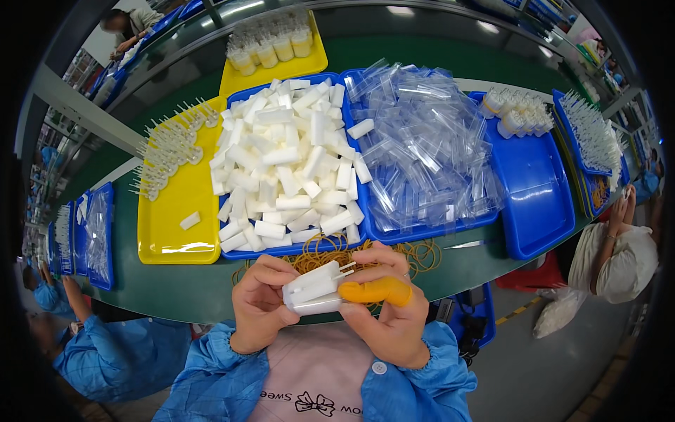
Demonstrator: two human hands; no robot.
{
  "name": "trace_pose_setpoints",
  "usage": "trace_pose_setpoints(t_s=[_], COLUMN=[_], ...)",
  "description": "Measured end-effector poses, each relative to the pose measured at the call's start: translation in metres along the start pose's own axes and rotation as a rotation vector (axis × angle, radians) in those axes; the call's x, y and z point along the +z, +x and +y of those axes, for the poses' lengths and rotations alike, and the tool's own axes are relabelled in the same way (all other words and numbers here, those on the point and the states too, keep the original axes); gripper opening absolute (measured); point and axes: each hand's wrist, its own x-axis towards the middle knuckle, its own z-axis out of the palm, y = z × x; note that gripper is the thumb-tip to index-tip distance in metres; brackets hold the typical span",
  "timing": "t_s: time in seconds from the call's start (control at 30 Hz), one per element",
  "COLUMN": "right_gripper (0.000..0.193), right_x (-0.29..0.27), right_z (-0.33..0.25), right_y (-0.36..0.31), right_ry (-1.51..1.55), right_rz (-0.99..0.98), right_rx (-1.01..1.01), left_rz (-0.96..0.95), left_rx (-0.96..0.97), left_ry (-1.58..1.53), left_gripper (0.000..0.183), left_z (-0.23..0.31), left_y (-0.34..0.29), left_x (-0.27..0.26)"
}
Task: The person assembles small medical components by inserting white cylindrical pieces into clear plastic holders, securing them with rubber bands, and trimming excess material with scissors. The person then places the assembled units into a blue tray. The process is repeated for multiple units.
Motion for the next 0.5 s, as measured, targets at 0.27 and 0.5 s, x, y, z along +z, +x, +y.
trace_pose_setpoints(t_s=[0.27,0.5], right_gripper=[0.021,0.044], right_x=[-0.011,-0.031], right_z=[-0.002,0.037], right_y=[0.019,0.063], right_ry=[-0.071,-1.176], right_rz=[-0.052,-0.018], right_rx=[0.104,-0.194], left_rz=[0.066,0.148], left_rx=[-0.074,-0.062], left_ry=[-0.113,-0.123], left_gripper=[0.039,0.035], left_z=[-0.001,-0.001], left_y=[0.004,0.006], left_x=[-0.005,-0.01])
